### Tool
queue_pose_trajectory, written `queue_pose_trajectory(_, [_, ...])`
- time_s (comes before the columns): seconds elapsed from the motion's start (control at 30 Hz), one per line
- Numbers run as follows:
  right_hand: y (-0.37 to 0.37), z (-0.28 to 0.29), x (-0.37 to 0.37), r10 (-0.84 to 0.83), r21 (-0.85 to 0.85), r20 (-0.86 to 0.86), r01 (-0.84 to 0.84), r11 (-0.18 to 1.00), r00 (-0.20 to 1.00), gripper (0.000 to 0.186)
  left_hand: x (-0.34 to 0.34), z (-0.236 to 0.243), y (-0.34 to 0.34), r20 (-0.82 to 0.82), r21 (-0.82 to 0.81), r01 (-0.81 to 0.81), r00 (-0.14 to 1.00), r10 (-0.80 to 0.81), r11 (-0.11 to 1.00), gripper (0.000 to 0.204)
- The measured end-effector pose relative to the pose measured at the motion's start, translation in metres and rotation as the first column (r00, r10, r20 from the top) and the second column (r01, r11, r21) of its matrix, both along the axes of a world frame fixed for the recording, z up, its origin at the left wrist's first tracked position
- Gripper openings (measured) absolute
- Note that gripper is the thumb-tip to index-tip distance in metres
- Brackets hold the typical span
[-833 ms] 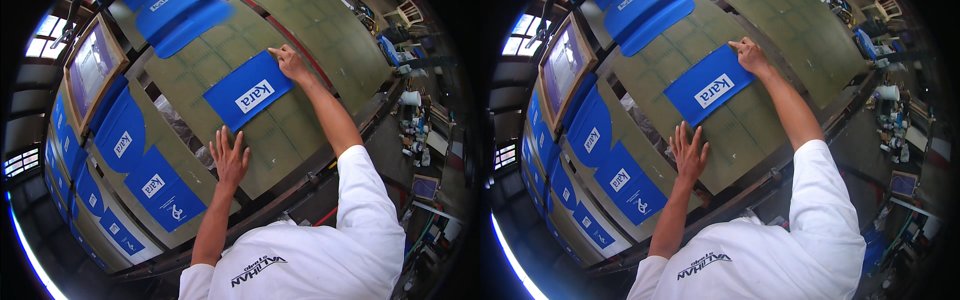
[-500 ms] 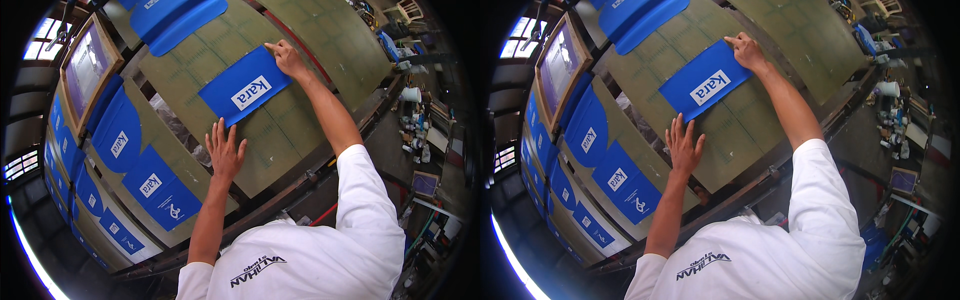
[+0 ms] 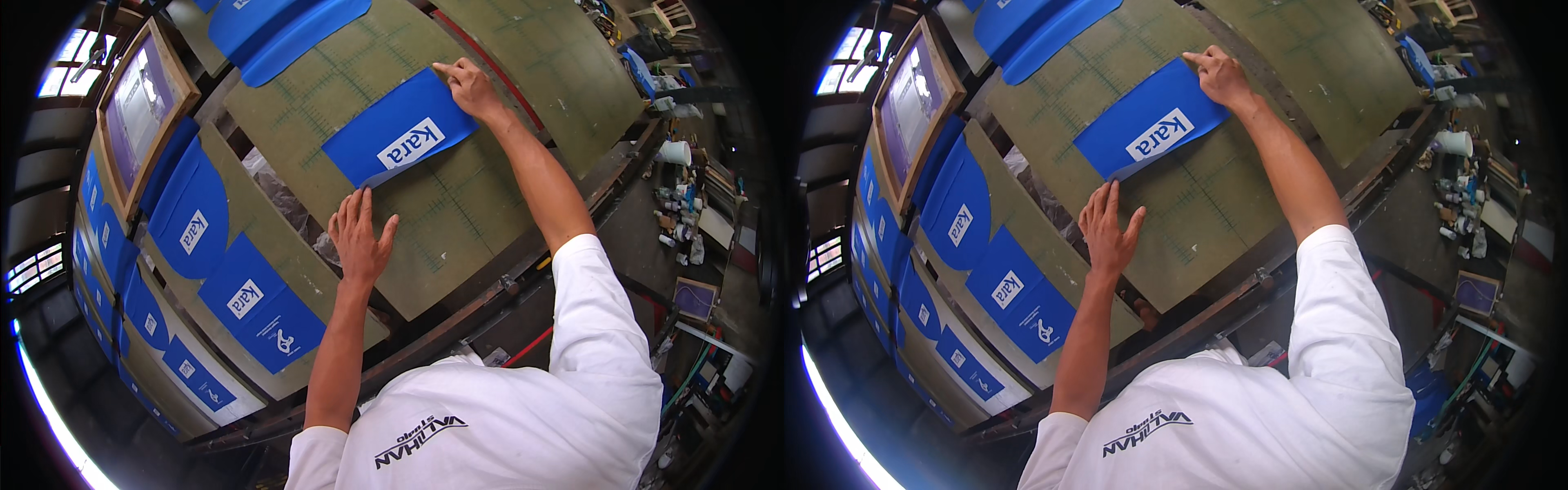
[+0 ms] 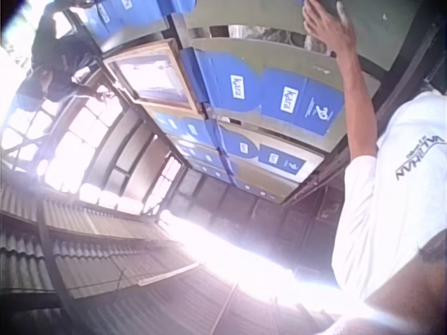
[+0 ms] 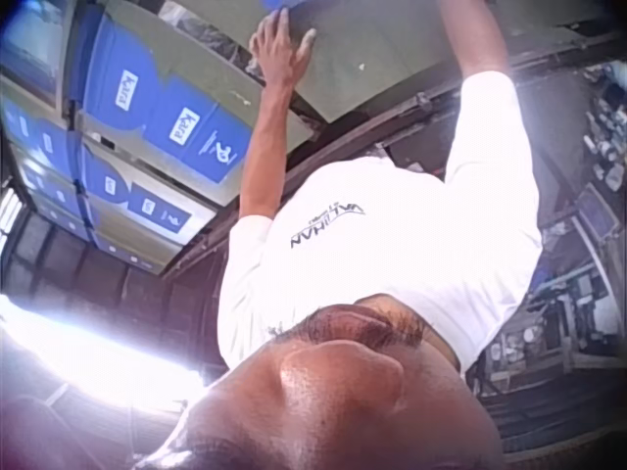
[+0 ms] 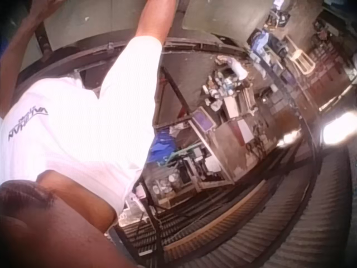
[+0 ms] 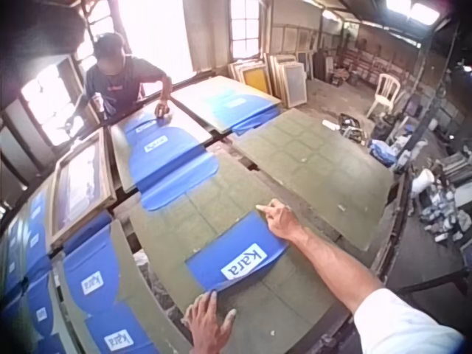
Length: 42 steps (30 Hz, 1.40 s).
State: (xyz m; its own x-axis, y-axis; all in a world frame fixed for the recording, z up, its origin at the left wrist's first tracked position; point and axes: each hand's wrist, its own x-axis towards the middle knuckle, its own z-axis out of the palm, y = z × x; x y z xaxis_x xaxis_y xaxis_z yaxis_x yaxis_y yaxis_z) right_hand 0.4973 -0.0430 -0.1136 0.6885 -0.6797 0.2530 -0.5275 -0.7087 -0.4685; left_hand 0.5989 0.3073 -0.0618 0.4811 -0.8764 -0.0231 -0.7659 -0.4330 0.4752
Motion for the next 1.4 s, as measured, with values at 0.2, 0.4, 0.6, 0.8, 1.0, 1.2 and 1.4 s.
queue_pose_trajectory(0.2, [-0.001,0.001,0.001,0.006,-0.008,-0.002,-0.006,1.0,1.0,0.041,0.001,-0.001,0.001,0.0,0.025,0.011,1.0,-0.011,1.0,0.06])
queue_pose_trajectory(0.4, [0.003,0.011,-0.001,-0.029,0.066,0.057,0.025,0.997,0.998,0.037,-0.002,-0.002,0.005,0.048,0.011,0.062,0.997,-0.062,0.998,0.049])
queue_pose_trajectory(0.6, [0.084,0.041,-0.035,-0.014,0.181,0.317,-0.046,0.982,0.948,0.024,-0.002,-0.002,0.009,0.031,0.007,0.065,0.997,-0.065,0.998,0.047])
queue_pose_trajectory(0.8, [0.169,0.047,-0.066,0.17,0.032,-0.022,-0.169,0.985,0.985,0.026,-0.004,0.0,0.01,0.036,0.017,0.077,0.996,-0.078,0.997,0.05])
queue_pose_trajectory(1.0, [0.163,0.042,-0.066,0.169,0.104,-0.051,-0.163,0.981,0.984,0.029,-0.009,0.005,0.006,0.048,-0.004,0.023,0.999,-0.022,1.0,0.054])
queue_pose_trajectory(1.2, [0.165,0.049,-0.067,0.176,0.079,-0.038,-0.173,0.982,0.984,0.03,-0.015,0.008,0.001,0.024,0.021,-0.088,0.996,0.087,0.996,0.063])
queue_pose_trajectory(1.4, [0.171,0.05,-0.07,0.147,0.083,0.06,-0.152,0.985,0.987,0.026,-0.011,0.02,0.003,0.019,0.055,-0.054,0.998,0.053,0.997,0.061])
